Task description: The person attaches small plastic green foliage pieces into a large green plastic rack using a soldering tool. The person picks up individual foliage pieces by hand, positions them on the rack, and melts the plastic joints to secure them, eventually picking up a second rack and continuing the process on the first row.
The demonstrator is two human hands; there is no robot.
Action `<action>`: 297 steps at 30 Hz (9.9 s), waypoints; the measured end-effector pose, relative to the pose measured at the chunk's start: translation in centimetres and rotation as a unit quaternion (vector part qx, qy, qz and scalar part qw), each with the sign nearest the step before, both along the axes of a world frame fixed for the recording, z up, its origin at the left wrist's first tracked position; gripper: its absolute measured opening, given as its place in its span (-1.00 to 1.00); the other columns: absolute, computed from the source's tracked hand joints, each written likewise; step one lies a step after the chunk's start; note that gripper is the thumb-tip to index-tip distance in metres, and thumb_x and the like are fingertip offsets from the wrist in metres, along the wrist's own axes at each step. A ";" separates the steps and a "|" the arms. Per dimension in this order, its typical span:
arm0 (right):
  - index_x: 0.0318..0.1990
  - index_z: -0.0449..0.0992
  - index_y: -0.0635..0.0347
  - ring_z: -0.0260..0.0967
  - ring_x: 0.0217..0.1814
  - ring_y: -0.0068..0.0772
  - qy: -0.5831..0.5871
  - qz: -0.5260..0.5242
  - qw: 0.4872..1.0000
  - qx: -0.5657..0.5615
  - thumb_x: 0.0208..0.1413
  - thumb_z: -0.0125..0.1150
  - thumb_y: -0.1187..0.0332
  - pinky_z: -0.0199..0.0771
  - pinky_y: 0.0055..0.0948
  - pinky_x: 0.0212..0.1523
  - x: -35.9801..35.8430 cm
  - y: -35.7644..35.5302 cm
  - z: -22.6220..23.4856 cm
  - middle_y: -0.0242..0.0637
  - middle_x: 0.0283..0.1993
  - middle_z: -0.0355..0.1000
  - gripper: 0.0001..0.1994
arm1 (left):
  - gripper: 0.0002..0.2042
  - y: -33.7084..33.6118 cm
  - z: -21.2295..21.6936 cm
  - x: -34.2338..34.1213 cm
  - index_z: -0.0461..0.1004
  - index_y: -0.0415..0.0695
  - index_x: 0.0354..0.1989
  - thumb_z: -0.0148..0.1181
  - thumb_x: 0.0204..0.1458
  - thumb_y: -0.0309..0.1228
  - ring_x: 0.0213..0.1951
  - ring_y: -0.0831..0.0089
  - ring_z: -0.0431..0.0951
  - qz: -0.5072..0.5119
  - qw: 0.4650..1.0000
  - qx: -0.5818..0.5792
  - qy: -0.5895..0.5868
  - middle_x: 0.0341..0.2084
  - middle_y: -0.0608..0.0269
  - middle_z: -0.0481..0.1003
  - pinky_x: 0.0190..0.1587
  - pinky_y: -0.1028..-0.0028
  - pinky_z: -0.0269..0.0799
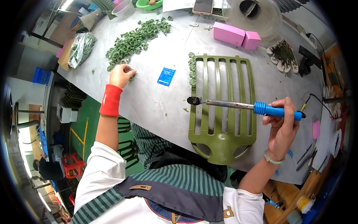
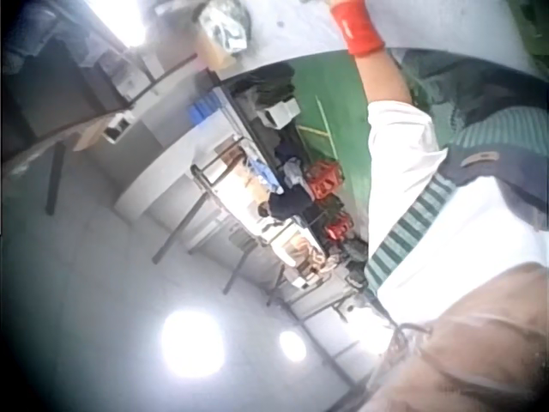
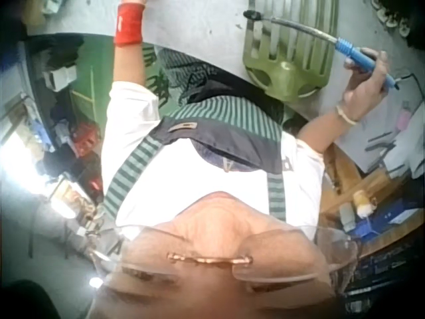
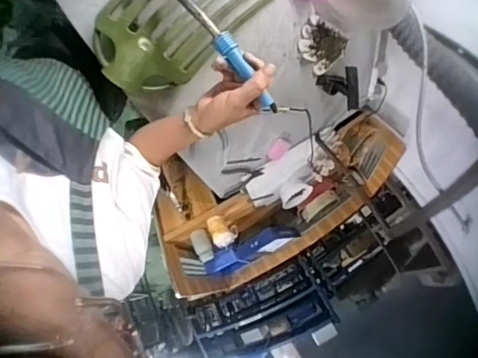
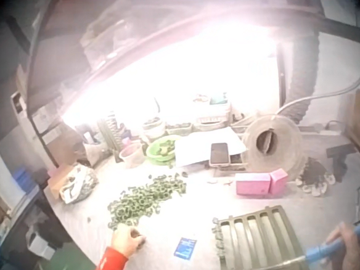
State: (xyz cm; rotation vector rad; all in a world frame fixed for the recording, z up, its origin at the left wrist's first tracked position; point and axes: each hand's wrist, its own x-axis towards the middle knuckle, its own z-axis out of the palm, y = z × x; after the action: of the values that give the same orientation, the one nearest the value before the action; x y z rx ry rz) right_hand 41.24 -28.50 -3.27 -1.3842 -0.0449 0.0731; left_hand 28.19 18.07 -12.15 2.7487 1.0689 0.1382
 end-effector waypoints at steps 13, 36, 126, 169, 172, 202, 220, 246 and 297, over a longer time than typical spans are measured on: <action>-0.40 0.49 0.31 0.43 -0.63 -0.48 0.006 -0.034 0.999 -0.010 0.16 0.15 0.16 0.48 -0.58 -0.60 0.0 -0.6 -0.5 -0.25 -0.49 0.45 -0.67 | -0.78 -17.0 3.3 1.2 0.56 -0.21 -0.14 0.21 0.01 -0.63 -0.32 0.60 0.58 -0.242 0.865 -0.342 -0.277 -0.36 0.28 0.54 -0.27 0.64 0.49; -0.43 0.49 0.27 0.39 -0.69 -0.52 0.007 -0.031 1.000 -0.001 0.16 0.14 0.19 0.43 -0.60 -0.67 -0.2 -1.7 -0.5 -0.23 -0.51 0.46 -0.70 | -0.83 -16.9 2.2 3.1 0.56 -0.12 -0.19 0.24 0.03 -0.44 -0.35 0.50 0.50 -0.290 0.875 -0.243 -0.303 -0.44 0.30 0.56 -0.26 0.49 0.43; -0.43 0.49 0.29 0.40 -0.67 -0.49 -0.001 -0.026 1.000 0.008 0.14 0.18 0.16 0.43 -0.59 -0.66 -2.0 -3.5 -0.2 -0.26 -0.50 0.45 -0.68 | -0.79 -20.6 3.8 -2.4 0.59 -0.16 -0.19 0.26 -0.04 -0.60 -0.34 0.60 0.51 -0.223 0.866 -0.366 -0.258 -0.39 0.35 0.58 -0.24 0.57 0.45; -0.47 0.46 0.24 0.32 -0.72 -0.58 -0.020 -0.003 1.000 0.005 0.20 0.10 0.17 0.29 -0.66 -0.74 -2.8 -3.5 1.0 -0.28 -0.49 0.43 -0.68 | -0.82 -2.6 -0.6 -6.4 0.55 -0.21 -0.35 0.36 -0.15 -0.45 -0.44 0.44 0.54 -0.013 0.974 -0.097 -0.206 -0.46 0.22 0.53 -0.37 0.46 0.45; -0.47 0.46 0.24 0.35 -0.71 -0.58 -0.017 -0.004 1.000 0.005 0.19 0.12 0.17 0.33 -0.64 -0.73 -2.8 -3.2 0.6 -0.27 -0.50 0.44 -0.68 | -0.89 -8.7 1.5 -6.8 0.57 -0.21 -0.35 0.31 -0.09 -0.54 -0.44 0.51 0.55 -0.050 0.917 -0.299 -0.258 -0.40 0.22 0.55 -0.40 0.52 0.45; -0.45 0.49 0.27 0.32 -0.73 -0.55 0.000 -0.029 0.999 -0.016 0.16 0.16 0.17 0.34 -0.63 -0.74 -2.8 -4.6 -0.1 -0.29 -0.52 0.44 -0.68 | -0.72 -22.6 3.1 -3.4 0.57 -0.04 -0.24 0.37 -0.21 -0.47 -0.24 0.28 0.43 -0.368 0.899 -0.042 -0.233 -0.37 0.37 0.56 -0.11 0.34 0.31; -0.45 0.49 0.25 0.33 -0.68 -0.58 -0.002 -0.099 0.995 -0.003 0.16 0.16 0.12 0.31 -0.65 -0.62 0.6 -3.8 1.2 -0.32 -0.57 0.41 -0.66 | -0.80 -0.2 0.2 0.6 0.43 -0.27 -0.32 0.33 -0.05 -0.51 -0.48 0.49 0.59 0.004 0.917 -0.286 -0.279 -0.47 0.15 0.57 -0.42 0.53 0.55; -0.38 0.50 0.36 0.50 -0.55 -0.44 -0.033 -0.027 0.998 0.049 0.21 0.09 0.20 0.59 -0.53 -0.51 7.8 3.4 -4.7 -0.24 -0.49 0.48 -0.66 | -0.83 -15.2 0.3 16.2 0.61 -0.04 -0.28 0.31 -0.10 -0.42 -0.15 0.31 0.41 -0.342 0.916 -0.090 -0.188 -0.36 0.34 0.56 -0.05 0.36 0.36; -0.44 0.37 0.20 0.18 -0.71 -0.66 -0.037 -0.138 0.990 -0.004 0.27 -0.06 0.11 0.18 -0.74 -0.77 4.8 0.0 -1.6 -0.33 -0.40 0.28 -0.64 | -0.58 10.8 -4.1 28.0 0.46 -0.05 0.00 0.17 0.01 -0.10 0.09 0.09 0.33 -0.095 0.962 0.172 -0.189 -0.01 0.02 0.37 0.14 0.14 0.23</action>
State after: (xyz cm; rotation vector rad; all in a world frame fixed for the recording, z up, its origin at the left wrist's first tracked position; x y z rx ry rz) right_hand 46.09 -28.47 -4.86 -1.3896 0.0849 -0.2099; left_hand 56.15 28.83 -16.23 2.9244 0.7305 0.8556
